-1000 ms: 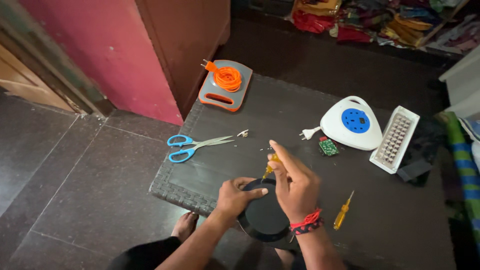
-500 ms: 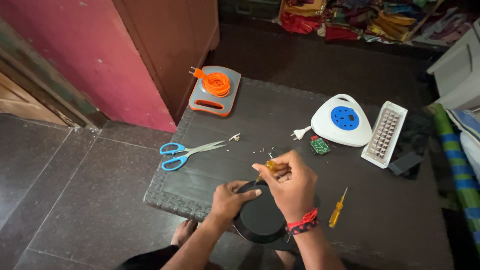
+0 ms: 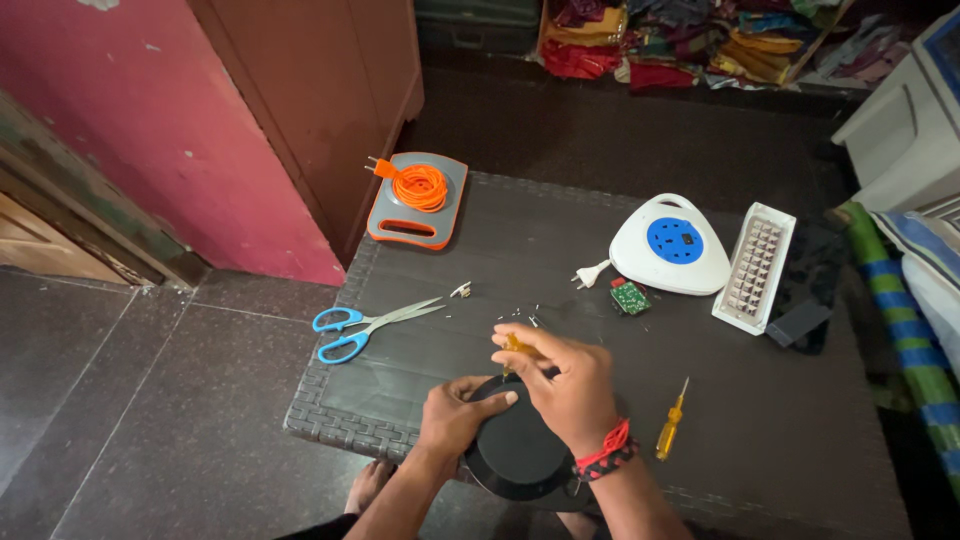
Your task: The person uses a screwdriver to remove screws from a black circular device, then reassembles it. They then handle a beige power strip, winding its cord and placing it on the table.
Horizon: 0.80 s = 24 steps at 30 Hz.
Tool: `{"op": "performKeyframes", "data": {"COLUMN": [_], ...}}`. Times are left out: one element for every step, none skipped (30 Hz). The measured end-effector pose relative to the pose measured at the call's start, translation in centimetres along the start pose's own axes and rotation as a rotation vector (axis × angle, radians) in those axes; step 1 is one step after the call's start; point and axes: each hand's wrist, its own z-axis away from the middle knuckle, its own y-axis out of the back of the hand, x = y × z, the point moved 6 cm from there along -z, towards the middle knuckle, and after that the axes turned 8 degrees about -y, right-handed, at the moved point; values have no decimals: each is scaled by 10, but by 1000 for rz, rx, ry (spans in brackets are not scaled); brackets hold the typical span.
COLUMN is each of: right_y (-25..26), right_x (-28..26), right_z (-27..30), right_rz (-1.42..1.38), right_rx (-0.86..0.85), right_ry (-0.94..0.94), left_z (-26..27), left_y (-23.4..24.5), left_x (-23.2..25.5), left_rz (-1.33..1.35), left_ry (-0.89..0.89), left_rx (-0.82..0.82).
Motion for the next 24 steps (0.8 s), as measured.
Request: {"op": "performKeyframes", "data": {"right_y": [-1, -1, 0, 1, 2, 3, 4, 6, 6, 6, 6, 6, 6, 5, 4, 3, 1, 1, 0, 1, 1, 2, 3, 5], "right_x": [4, 8, 11, 13, 14, 9, 4, -1, -6, -11, -15, -21, -26, -30, -24, -18, -10, -2, 5, 12, 15, 17, 17, 17], "right_z": [1, 1, 1, 1, 0, 0, 1, 1, 1, 0, 0, 0, 0, 1, 0, -1, -1, -2, -2, -2, -1, -1, 0, -1], "right_rz": [23, 45, 67, 89, 111, 111, 113, 114, 127, 141, 154, 169, 184, 196, 145, 91, 36, 27, 18, 10, 0, -11, -22, 21], "right_rx": [30, 59, 88, 116, 145, 167, 190, 213, 187, 161, 135, 127, 118, 105, 74, 38, 2, 7, 11, 15, 27, 38, 49, 93], "right_ry": [-34, -67, -110, -154, -199, -171, -143, -115, -79, -44, -8, 89, 185, 283, 223, 163, 103, 38, -27, -94, -103, -113, -123, -130], "left_z": [0, 0, -1, -1, -1, -2, -2, -3, -5, -6, -6, -8, -9, -9, -10, -9, -7, -6, -6, -5, -5, -5, -5, -5], "left_y": [-1, -1, -1, -1, -1, -1, -1, 0, 0, 0, 0, -1, -2, -3, -4, -2, -1, 0, 0, -1, -1, -2, -3, -3], "left_x": [0, 0, 0, 0, 0, -2, -3, -3, -5, -6, -8, -9, -10, -10, -9, -9, -9, -8, -6, -5, -5, -5, -5, -5], "left_rz": [-1, -2, -2, 6, 14, 21, 18, 15, 12, 27, 43, 59, 65, 71, 78, 54, 30, 7, 4, 1, -2, 10, 21, 33], "left_ry": [1, 0, 0, -4, -9, -12, -18, -25, -31, -34, -36, -40, -42, -44, -47, -28, -9, 8, 10, 13, 17, 15, 14, 11], "left_rx": [-2, -4, -5, -8, -10, -14, -17, -21, -25, -30, -35, -41, -51, -58, -66, -50, -34, -18, -16, -16, -17, -21, -26, -29]}}
